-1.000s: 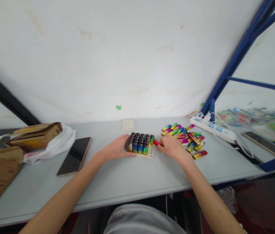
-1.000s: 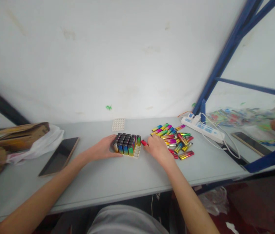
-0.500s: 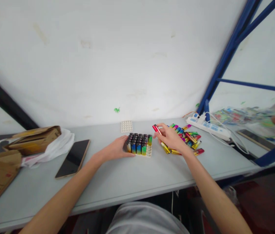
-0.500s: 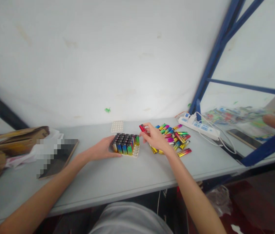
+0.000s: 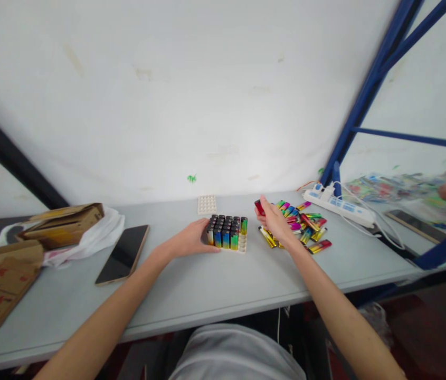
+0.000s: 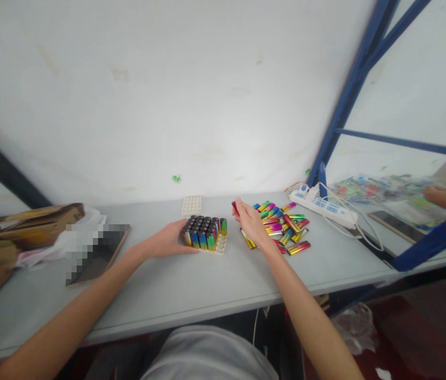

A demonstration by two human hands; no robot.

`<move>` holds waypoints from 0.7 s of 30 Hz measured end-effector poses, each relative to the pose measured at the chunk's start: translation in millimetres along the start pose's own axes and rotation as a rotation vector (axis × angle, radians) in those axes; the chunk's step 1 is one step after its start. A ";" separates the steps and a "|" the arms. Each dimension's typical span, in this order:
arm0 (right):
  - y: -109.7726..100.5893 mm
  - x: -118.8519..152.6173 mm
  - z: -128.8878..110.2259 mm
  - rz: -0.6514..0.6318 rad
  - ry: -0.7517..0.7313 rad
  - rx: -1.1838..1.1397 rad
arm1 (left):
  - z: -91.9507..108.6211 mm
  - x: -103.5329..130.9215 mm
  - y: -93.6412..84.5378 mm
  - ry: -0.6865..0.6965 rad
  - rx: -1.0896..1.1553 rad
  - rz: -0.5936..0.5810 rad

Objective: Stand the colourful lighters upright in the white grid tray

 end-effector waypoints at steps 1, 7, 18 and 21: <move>-1.7 0.0 -0.1 0.028 0.014 -0.016 | 0.2 -0.1 -0.2 0.002 0.001 0.001; -2.2 2.8 -0.8 0.074 0.094 -0.030 | 3.0 0.0 -2.2 0.005 0.019 0.000; 5.7 5.0 -4.1 0.022 0.026 0.032 | 3.3 -0.1 -1.6 0.003 0.034 -0.002; 7.3 2.8 0.7 0.014 0.034 0.028 | 1.8 -0.2 -0.8 -0.002 0.025 -0.003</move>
Point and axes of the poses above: each hand's wrist, its own x-axis away from the middle knuckle, its own y-axis out of the palm, z = x × y, the point moved 7 cm from there along -x, towards the middle knuckle, and after that the axes turned 3 degrees about y, right-handed, at the moved point
